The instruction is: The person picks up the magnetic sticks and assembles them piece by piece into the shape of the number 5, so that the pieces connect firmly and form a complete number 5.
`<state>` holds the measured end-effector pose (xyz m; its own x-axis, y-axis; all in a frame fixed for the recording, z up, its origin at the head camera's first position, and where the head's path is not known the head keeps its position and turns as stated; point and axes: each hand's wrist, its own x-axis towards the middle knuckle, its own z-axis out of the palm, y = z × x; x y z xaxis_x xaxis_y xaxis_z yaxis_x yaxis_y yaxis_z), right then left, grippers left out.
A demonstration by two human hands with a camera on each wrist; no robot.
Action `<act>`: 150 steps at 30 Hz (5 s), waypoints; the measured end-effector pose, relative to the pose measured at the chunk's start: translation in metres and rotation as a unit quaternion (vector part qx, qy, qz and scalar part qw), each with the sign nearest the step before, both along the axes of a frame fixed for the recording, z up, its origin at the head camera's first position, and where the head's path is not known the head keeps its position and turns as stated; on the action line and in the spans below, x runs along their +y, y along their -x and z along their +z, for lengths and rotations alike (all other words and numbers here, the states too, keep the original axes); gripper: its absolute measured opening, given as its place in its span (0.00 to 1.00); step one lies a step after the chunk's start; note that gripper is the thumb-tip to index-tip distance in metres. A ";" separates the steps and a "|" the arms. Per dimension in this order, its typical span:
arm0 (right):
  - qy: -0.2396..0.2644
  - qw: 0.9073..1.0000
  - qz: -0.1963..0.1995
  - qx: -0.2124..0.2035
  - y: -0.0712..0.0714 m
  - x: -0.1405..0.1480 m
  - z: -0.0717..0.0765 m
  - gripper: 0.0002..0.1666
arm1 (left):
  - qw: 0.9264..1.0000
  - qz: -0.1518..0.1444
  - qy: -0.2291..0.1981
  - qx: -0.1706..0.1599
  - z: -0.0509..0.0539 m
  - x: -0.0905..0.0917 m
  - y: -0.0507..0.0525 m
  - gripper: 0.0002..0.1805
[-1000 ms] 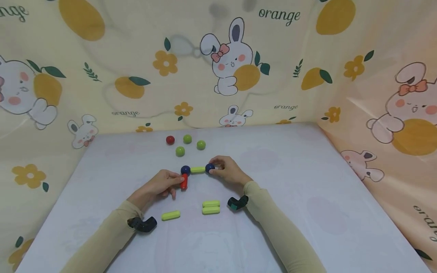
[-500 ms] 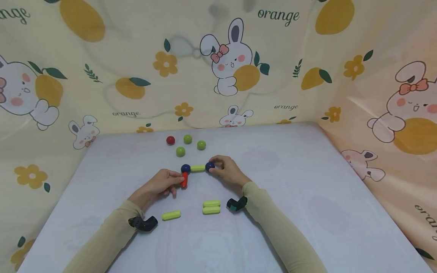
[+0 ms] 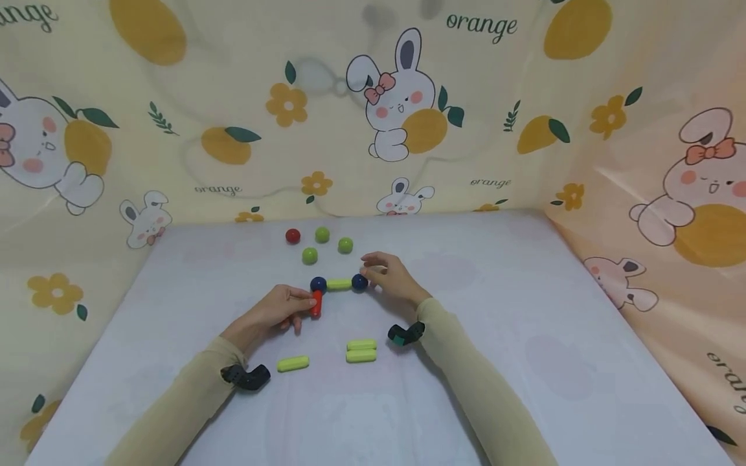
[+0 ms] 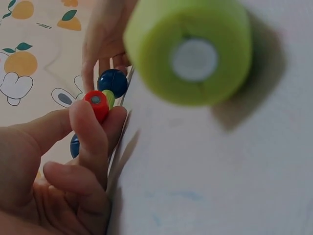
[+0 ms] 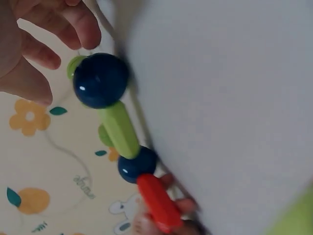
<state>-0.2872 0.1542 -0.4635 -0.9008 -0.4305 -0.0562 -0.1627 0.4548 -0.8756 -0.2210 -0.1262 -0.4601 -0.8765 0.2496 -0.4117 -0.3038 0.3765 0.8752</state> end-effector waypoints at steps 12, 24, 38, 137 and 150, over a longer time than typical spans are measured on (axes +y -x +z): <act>-0.066 0.998 0.003 -0.017 0.049 -0.029 0.021 0.33 | 1.000 0.003 0.017 0.004 0.000 0.002 0.002 0.25; -0.162 0.986 0.027 0.018 0.060 -0.048 0.024 0.31 | 0.999 0.027 0.028 0.002 0.000 0.012 0.003 0.24; -0.004 0.999 -0.039 0.023 0.033 -0.035 0.029 0.24 | 0.999 0.039 0.021 0.010 -0.002 0.008 -0.001 0.23; -0.053 0.989 0.127 0.061 -0.092 -0.009 0.028 0.20 | 0.999 0.028 0.002 0.025 -0.008 0.007 0.001 0.23; -0.077 0.987 0.142 0.019 -0.094 0.023 0.022 0.20 | 0.999 0.042 0.018 0.006 -0.005 0.007 0.004 0.24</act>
